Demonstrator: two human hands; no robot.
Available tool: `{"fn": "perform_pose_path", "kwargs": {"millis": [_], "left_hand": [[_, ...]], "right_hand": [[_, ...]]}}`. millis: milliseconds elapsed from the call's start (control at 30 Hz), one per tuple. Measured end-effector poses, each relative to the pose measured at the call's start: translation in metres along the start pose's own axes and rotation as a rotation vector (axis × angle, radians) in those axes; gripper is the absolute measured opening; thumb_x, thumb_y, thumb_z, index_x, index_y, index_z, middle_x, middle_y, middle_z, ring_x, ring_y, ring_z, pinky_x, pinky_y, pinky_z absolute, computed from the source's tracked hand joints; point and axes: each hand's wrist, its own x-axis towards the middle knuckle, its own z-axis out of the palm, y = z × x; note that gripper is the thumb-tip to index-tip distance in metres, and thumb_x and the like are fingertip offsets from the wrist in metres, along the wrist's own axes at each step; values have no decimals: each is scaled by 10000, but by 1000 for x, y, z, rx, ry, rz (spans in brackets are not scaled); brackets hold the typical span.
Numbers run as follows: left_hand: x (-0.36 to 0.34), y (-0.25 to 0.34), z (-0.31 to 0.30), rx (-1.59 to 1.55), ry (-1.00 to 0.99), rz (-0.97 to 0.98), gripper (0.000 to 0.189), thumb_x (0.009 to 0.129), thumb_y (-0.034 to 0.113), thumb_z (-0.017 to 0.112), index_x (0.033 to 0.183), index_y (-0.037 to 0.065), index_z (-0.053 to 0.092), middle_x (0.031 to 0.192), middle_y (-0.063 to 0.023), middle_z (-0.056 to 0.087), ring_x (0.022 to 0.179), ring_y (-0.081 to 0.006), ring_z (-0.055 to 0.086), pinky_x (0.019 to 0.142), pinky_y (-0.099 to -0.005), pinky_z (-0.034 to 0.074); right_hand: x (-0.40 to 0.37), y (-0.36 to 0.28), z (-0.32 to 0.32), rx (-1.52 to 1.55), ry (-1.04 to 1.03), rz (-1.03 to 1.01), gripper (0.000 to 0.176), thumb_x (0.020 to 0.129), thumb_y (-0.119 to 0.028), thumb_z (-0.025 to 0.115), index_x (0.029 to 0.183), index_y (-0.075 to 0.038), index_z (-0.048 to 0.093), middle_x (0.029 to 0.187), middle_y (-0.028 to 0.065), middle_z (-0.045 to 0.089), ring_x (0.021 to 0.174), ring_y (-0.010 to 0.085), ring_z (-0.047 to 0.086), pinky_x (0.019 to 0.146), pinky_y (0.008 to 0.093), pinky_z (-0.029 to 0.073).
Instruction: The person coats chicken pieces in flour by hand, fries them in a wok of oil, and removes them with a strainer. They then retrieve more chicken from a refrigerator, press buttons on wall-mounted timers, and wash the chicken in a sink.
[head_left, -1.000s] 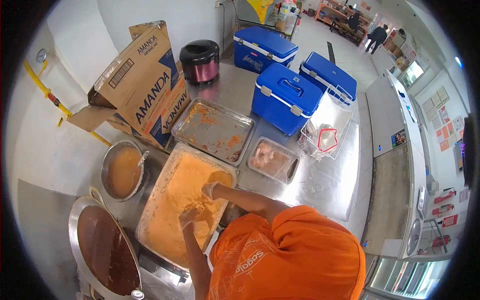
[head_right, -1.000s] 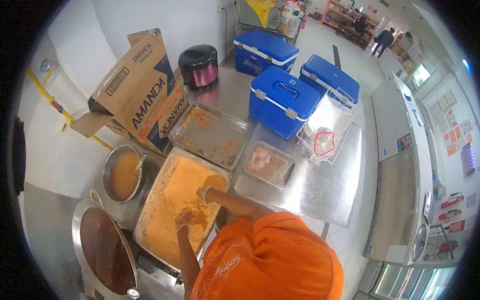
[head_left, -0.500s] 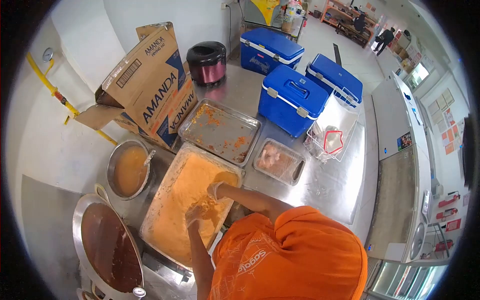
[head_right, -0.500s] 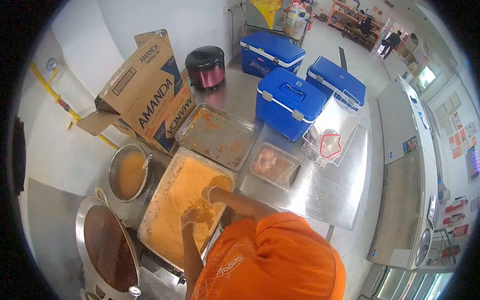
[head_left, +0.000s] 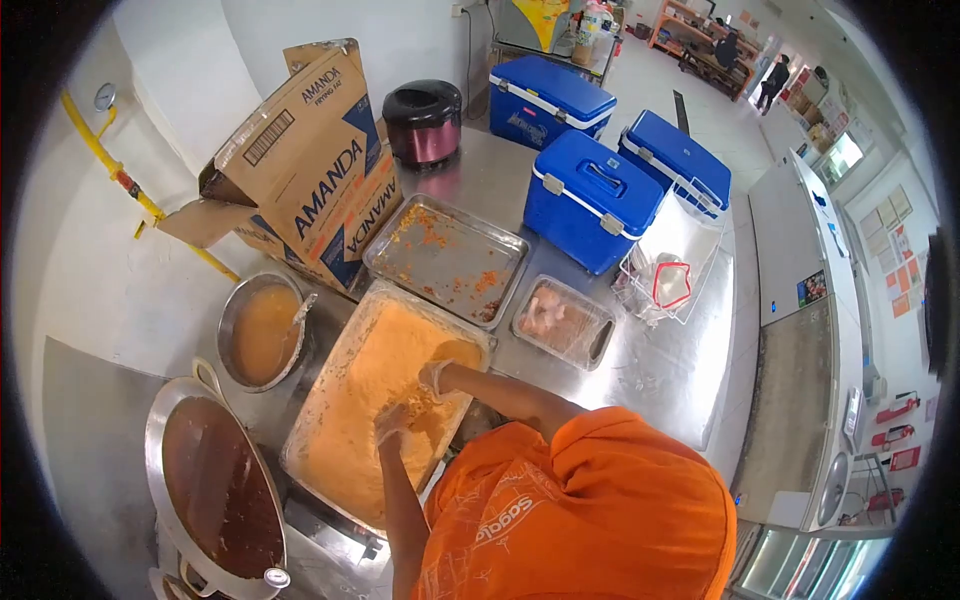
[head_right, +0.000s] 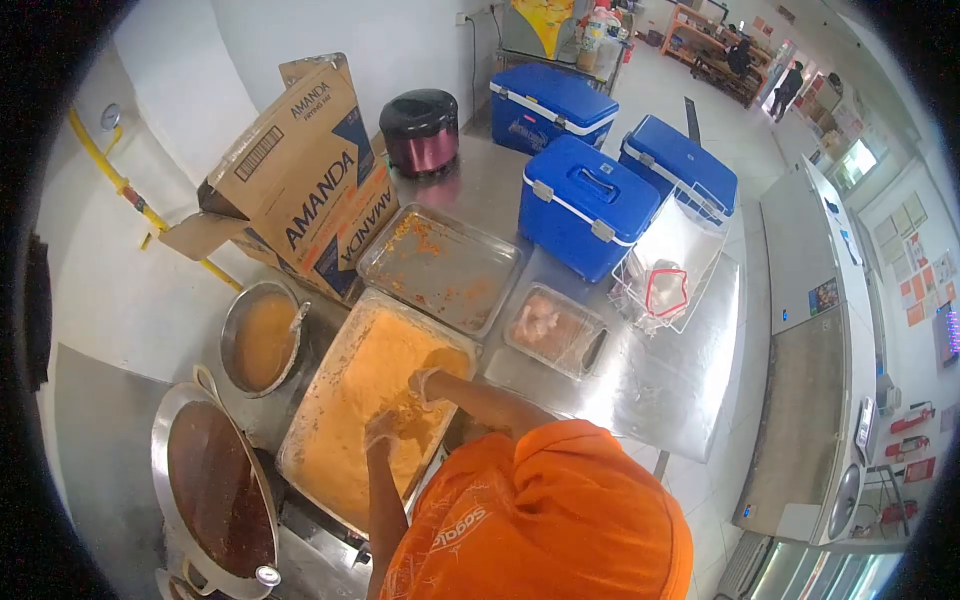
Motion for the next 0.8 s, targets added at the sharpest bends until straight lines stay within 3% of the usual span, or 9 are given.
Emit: {"fn": "perform_pose_path", "kwargs": {"millis": [67,100,167,300,367,467,567,600,800], "left_hand": [[17,-8,-6,832,-111,123,262,880,233,447,1026,51,565,1067,-91,583,963,-208,563,864,-321,431],[5,14,8,832,-110,125,262,880,233,447,1026,51,565,1067,-91,583,963,-208,563,864,-321,431],[-43,92,57,1816,-133,414,217,835,213,471,939,64,589,1011,-93,594,948,-229,562,840,-308,433],[-50,82,51,1526,-38,517,191,791,156,477,905,74,607,1007,-96,601,960,-246,555,823,-325,434],[-40,67,48,1053,97,225,208,755,109,471,908,82,609,988,-112,603,977,-262,545,830,-332,432],[-58,108,68,1607,-104,405,228,760,104,475,945,87,609,1043,-142,589,997,-259,541,856,-318,425],[21,-10,0,722,18,92,218,767,125,485,940,84,611,1050,-136,590,976,-263,548,846,-317,429],[21,-12,-2,721,18,93,218,767,125,485,940,84,611,1050,-136,590,976,-263,548,846,-317,429],[-7,9,9,668,-108,555,232,730,147,546,954,98,581,939,-92,618,903,-269,562,813,-332,442]], "right_hand": [[18,6,17,13,1,-3,232,792,-211,548,689,-12,604,729,150,610,637,279,571,517,394,461],[24,8,20,23,4,-6,235,789,-220,550,701,-9,602,732,149,609,639,280,570,520,403,460],[20,9,18,14,6,-23,230,781,-224,554,721,-7,603,740,145,612,637,282,570,515,404,460],[-11,-6,-11,13,-88,14,243,767,-245,561,772,-6,597,751,142,611,633,289,567,507,411,459],[-5,-4,3,-54,-28,-16,235,758,-242,564,775,-10,597,754,140,609,643,290,568,522,410,463],[-18,-12,-14,-81,22,-43,249,736,-263,582,789,-20,601,778,143,608,679,297,570,562,410,469],[-32,-21,-33,21,-4,-8,293,704,-312,610,810,-38,612,822,151,609,742,308,571,607,426,470],[-35,-22,-35,69,-23,26,315,687,-336,621,821,-51,619,844,154,609,778,316,571,627,441,470],[-7,-6,1,-13,64,37,400,685,-392,611,961,-103,599,1021,139,571,942,312,539,740,484,446]]}}
